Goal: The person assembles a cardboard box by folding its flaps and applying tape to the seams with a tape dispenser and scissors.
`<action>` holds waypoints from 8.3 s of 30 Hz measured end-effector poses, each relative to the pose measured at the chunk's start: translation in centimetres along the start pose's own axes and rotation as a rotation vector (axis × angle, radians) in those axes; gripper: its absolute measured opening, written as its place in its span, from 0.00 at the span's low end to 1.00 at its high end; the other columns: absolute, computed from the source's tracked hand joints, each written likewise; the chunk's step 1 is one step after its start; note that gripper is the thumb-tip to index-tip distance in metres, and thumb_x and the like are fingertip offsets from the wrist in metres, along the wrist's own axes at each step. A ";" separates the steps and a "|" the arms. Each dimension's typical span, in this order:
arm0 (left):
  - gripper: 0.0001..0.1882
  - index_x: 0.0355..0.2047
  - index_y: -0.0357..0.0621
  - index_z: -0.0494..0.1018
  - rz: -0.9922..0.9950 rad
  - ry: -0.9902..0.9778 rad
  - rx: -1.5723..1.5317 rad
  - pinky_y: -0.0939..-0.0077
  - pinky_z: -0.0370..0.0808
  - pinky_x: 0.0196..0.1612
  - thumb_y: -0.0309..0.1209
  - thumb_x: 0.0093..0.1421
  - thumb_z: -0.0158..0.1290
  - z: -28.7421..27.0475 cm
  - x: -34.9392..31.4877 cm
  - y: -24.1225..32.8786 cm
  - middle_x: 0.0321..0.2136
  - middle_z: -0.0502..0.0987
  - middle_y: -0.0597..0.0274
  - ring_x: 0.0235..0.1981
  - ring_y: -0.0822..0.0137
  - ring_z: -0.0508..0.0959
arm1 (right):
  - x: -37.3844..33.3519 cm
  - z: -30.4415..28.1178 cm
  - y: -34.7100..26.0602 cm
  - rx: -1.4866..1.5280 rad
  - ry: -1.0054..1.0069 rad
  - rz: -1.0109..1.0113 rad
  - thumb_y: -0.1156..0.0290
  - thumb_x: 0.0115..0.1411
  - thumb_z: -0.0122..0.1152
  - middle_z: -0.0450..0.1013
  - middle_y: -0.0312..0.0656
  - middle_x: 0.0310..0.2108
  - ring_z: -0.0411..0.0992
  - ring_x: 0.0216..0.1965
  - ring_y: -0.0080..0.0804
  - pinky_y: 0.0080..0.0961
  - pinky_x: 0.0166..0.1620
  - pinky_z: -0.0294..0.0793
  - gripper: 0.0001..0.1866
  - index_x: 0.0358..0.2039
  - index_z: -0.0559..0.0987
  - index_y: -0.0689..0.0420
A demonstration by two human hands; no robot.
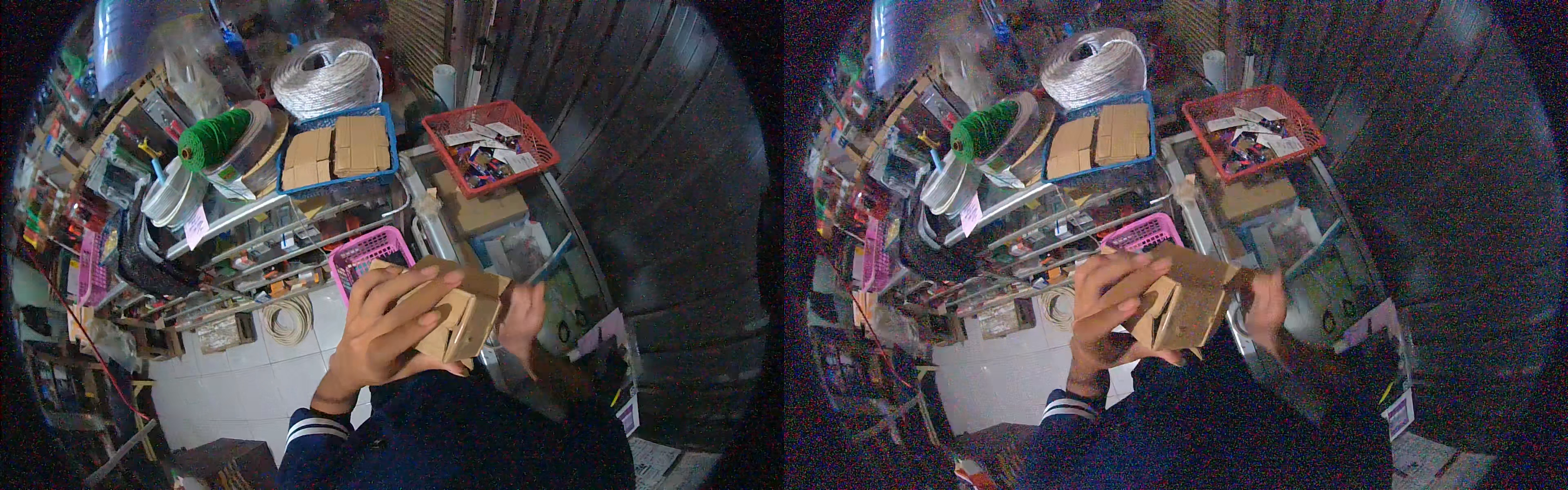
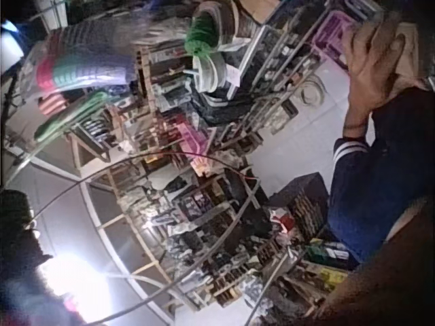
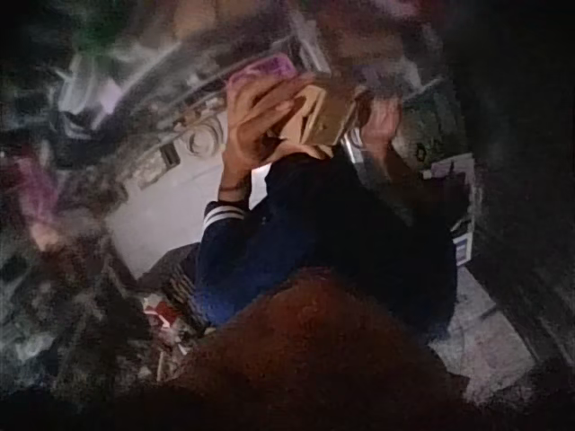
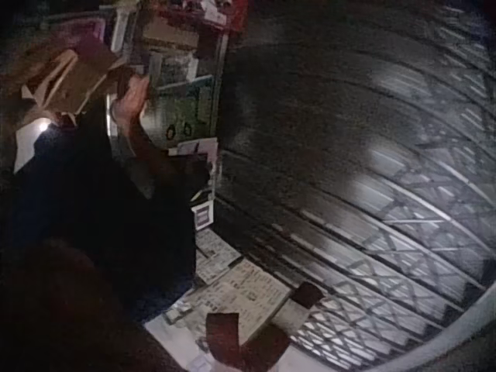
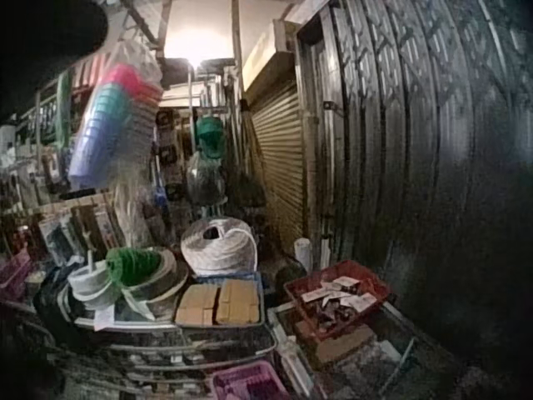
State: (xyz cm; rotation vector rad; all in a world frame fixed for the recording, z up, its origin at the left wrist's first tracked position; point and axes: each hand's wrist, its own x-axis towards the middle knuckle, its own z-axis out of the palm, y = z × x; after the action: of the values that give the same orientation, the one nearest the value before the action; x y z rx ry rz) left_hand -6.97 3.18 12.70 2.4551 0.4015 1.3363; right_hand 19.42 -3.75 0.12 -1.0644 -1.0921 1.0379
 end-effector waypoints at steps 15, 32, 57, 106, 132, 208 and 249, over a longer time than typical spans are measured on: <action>0.32 0.45 0.52 0.72 0.050 0.018 -0.100 0.45 0.64 0.59 0.59 0.48 0.64 1.2 1.4 0.8 0.60 0.76 0.52 0.59 0.44 0.73 | -1.6 5.6 -2.0 0.460 -0.005 0.195 0.51 0.72 0.47 0.75 0.44 0.50 0.72 0.54 0.36 0.34 0.57 0.69 0.25 0.56 0.73 0.59; 0.25 0.34 0.56 0.73 0.107 0.123 -0.059 0.29 0.48 0.67 0.55 0.47 0.69 2.7 0.1 2.3 0.57 0.79 0.62 0.64 0.50 0.72 | -2.5 5.0 -2.8 0.484 -0.001 0.226 0.51 0.73 0.45 0.74 0.44 0.53 0.72 0.55 0.38 0.37 0.59 0.68 0.26 0.58 0.72 0.59; 0.09 0.33 0.61 0.79 0.218 0.137 -0.059 0.29 0.49 0.68 0.38 0.54 0.68 3.3 0.0 3.1 0.57 0.80 0.70 0.63 0.51 0.73 | -2.7 4.4 -2.6 0.530 0.024 0.250 0.51 0.75 0.41 0.73 0.45 0.56 0.71 0.57 0.42 0.40 0.62 0.66 0.27 0.60 0.71 0.59; 0.38 0.65 0.44 0.68 -0.653 -0.303 0.151 0.55 0.80 0.38 0.50 0.59 0.60 13.4 2.8 -6.2 0.42 0.75 0.37 0.37 0.42 0.82 | 4.9 -5.9 2.9 0.493 0.195 0.460 0.46 0.72 0.42 0.73 0.42 0.56 0.72 0.56 0.40 0.42 0.61 0.68 0.30 0.66 0.66 0.51; 0.46 0.69 0.44 0.62 -0.840 -0.460 0.229 0.46 0.78 0.50 0.60 0.57 0.54 19.0 3.5 -9.7 0.54 0.68 0.22 0.47 0.29 0.79 | 7.6 -1.6 11.7 0.747 0.234 0.104 0.43 0.73 0.42 0.63 0.38 0.68 0.62 0.68 0.39 0.42 0.69 0.62 0.33 0.72 0.61 0.46; 0.08 0.46 0.32 0.73 -0.629 0.098 -0.987 0.71 0.79 0.46 0.25 0.70 0.52 6.1 -3.4 1.2 0.40 0.83 0.51 0.40 0.66 0.83 | 2.5 2.9 -11.6 -0.537 -0.257 -1.030 0.71 0.49 0.76 0.81 0.39 0.31 0.79 0.29 0.36 0.33 0.33 0.80 0.12 0.34 0.82 0.54; 0.12 0.46 0.34 0.76 -0.630 0.053 -0.919 0.66 0.78 0.51 0.33 0.71 0.53 5.1 -4.1 1.7 0.42 0.84 0.49 0.46 0.60 0.84 | 2.2 4.6 -10.5 -0.325 -0.222 -1.051 0.71 0.49 0.73 0.80 0.39 0.31 0.78 0.28 0.36 0.33 0.31 0.82 0.10 0.31 0.80 0.55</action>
State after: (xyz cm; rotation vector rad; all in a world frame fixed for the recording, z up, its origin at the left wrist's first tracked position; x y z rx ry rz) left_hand -4.61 -0.65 7.61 1.3788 0.4002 0.9831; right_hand 16.35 -2.84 11.40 -0.4618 -1.7547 0.1255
